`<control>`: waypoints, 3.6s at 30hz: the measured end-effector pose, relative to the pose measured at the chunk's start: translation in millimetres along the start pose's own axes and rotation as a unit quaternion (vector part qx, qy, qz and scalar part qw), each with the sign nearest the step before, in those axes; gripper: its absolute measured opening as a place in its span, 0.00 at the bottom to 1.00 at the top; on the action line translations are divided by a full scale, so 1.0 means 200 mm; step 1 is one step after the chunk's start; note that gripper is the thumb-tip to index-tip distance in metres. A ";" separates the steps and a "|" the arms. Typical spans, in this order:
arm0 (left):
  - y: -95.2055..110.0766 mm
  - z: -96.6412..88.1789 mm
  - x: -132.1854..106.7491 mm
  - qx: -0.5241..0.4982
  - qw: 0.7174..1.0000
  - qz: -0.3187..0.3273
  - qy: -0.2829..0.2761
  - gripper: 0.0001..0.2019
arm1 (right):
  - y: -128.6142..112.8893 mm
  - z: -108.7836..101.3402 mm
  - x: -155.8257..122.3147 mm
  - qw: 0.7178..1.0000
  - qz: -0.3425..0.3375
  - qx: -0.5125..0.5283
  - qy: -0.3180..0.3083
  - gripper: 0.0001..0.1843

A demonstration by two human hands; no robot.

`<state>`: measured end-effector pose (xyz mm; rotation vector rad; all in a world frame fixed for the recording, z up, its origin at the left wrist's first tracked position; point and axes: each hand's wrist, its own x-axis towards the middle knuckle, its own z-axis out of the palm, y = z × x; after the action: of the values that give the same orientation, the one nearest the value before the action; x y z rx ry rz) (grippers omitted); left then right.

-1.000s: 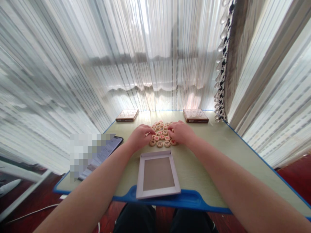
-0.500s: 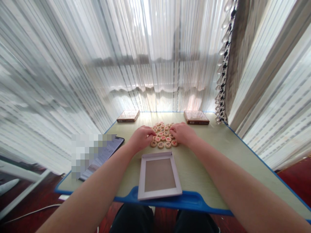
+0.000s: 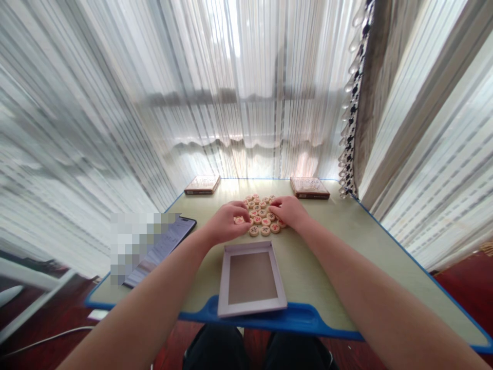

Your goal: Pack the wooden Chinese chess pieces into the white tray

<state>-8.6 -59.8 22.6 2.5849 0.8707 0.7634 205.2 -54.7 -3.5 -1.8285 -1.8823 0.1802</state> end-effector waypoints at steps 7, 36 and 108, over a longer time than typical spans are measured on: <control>0.04 -0.01 -0.03 -0.029 0.995 0.010 -0.096 0.04 | 0.01 0.00 0.00 0.999 0.021 -0.030 -0.004 0.18; -0.08 -0.08 -0.02 -0.098 0.966 -0.202 -0.125 0.08 | -0.21 -0.16 -0.14 0.980 -0.110 0.154 -0.068 0.15; -0.13 -0.10 -0.04 -0.098 0.941 -0.201 -0.256 0.03 | -0.39 -0.24 -0.34 0.923 -0.208 -0.254 -0.202 0.11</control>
<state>-36.7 -42.1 24.4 2.1619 1.0330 0.0485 153.1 -140.0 54.0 -1.7282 -2.7735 -0.1036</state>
